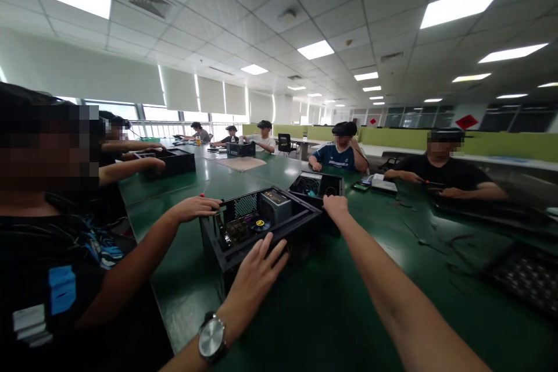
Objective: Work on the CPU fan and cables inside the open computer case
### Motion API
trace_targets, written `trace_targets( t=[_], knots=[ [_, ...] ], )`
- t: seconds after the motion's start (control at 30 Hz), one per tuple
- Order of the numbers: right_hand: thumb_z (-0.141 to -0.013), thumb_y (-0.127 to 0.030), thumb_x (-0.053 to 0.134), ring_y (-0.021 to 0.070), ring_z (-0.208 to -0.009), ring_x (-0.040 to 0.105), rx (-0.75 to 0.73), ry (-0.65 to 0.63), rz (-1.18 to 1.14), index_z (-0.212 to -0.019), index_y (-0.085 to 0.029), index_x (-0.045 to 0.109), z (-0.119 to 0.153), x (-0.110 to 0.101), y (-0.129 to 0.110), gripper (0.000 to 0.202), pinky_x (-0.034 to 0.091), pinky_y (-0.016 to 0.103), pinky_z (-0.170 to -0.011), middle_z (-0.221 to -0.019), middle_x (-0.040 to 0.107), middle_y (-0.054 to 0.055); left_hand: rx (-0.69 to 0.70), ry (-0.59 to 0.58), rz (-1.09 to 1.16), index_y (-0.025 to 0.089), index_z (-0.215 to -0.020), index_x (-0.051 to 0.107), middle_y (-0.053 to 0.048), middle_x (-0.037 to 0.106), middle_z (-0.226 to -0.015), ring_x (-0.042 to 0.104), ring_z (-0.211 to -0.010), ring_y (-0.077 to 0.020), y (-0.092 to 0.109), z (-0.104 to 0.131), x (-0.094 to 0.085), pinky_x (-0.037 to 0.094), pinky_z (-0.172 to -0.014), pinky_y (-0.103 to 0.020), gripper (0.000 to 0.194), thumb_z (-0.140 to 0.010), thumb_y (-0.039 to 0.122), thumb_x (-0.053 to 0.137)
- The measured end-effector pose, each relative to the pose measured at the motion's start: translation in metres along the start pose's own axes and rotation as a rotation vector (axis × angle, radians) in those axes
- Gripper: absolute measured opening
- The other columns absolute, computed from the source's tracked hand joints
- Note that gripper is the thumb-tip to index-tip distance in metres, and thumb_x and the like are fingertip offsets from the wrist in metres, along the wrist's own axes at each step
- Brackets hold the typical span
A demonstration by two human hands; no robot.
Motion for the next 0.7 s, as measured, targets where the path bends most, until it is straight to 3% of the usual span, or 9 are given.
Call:
trace_targets(
  t=[0.1,0.23,0.33,0.4,0.5,0.57,0.63,0.7],
  knots=[
    [-0.097,-0.039,0.064,0.0233,-0.105,0.064,-0.025,-0.017,0.041,-0.126,-0.017,0.06,-0.006,0.002,0.003,0.036,0.056,0.045,-0.089,-0.125,0.062,0.009,0.004,-0.017,-0.049,0.033,-0.151,0.043,0.001,0.033,-0.163,0.034,-0.149,-0.0295,-0.044,0.026,0.005,0.041,-0.117,-0.046,0.072,-0.087,0.001,0.052],
    [-0.097,-0.039,0.064,0.0235,-0.106,0.064,-0.077,-0.021,0.097,-0.124,-0.017,0.062,-0.003,0.004,0.014,0.035,0.056,0.045,-0.09,-0.124,0.063,0.009,0.02,-0.065,-0.008,0.035,-0.153,0.039,-0.006,0.03,-0.164,0.03,-0.151,-0.0283,-0.088,0.048,0.003,0.038,-0.117,-0.046,0.079,-0.085,-0.006,0.047],
    [-0.097,-0.04,0.064,0.023,-0.105,0.065,-0.121,-0.017,0.124,-0.122,-0.016,0.063,0.014,0.006,0.027,0.034,0.055,0.045,-0.091,-0.122,0.064,0.009,-0.069,-0.022,0.132,0.031,-0.152,0.041,-0.01,0.032,-0.162,0.03,-0.15,-0.0279,-0.103,0.041,-0.016,0.036,-0.117,-0.049,0.07,-0.091,-0.002,0.044],
    [-0.098,-0.04,0.063,0.0217,-0.102,0.066,-0.158,-0.012,0.138,-0.121,-0.016,0.063,0.037,0.006,0.036,0.033,0.056,0.044,-0.09,-0.118,0.066,0.008,-0.116,0.049,0.294,0.028,-0.147,0.046,-0.01,0.042,-0.156,0.035,-0.148,-0.0266,-0.102,0.022,-0.036,0.036,-0.117,-0.048,0.055,-0.097,0.006,0.044],
    [-0.103,-0.031,0.053,0.0226,-0.096,0.07,-0.228,-0.001,0.16,-0.118,-0.014,0.065,0.092,0.005,0.05,0.025,0.056,0.042,-0.084,-0.106,0.072,0.009,-0.104,0.099,0.616,0.023,-0.141,0.051,-0.008,0.057,-0.141,0.051,-0.133,-0.0209,-0.086,-0.034,-0.06,0.042,-0.112,-0.039,0.038,-0.103,0.021,0.045],
    [-0.105,-0.023,0.045,0.0258,-0.092,0.072,-0.275,0.001,0.171,-0.115,-0.013,0.067,0.142,0.006,0.057,0.026,0.055,0.039,-0.077,-0.099,0.074,0.012,-0.008,0.061,0.801,0.021,-0.141,0.049,-0.007,0.062,-0.133,0.059,-0.121,-0.0177,-0.061,-0.085,-0.064,0.047,-0.105,-0.032,0.038,-0.104,0.026,0.044],
    [-0.103,-0.018,0.044,0.0274,-0.087,0.073,-0.311,-0.005,0.178,-0.111,-0.014,0.069,0.201,0.009,0.063,0.027,0.054,0.037,-0.072,-0.095,0.075,0.013,0.163,-0.033,0.84,0.019,-0.144,0.047,-0.009,0.063,-0.13,0.061,-0.116,-0.0186,-0.02,-0.136,-0.058,0.048,-0.101,-0.031,0.041,-0.104,0.029,0.046],
    [-0.097,-0.012,0.046,0.0259,-0.078,0.073,-0.386,0.07,0.201,-0.108,-0.016,0.071,0.268,0.008,0.063,0.028,0.054,0.036,-0.067,-0.091,0.076,0.011,0.382,-0.174,0.729,0.018,-0.146,0.047,-0.012,0.062,-0.131,0.06,-0.118,-0.0229,0.038,-0.174,-0.043,0.047,-0.099,-0.033,0.048,-0.1,0.033,0.054]
  ],
)
Point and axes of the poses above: each hand's wrist, its own z-axis away from the middle knuckle, its own x-axis out of the palm, y = z × x, the point moved 10 cm from there along -z, towards the middle knuckle
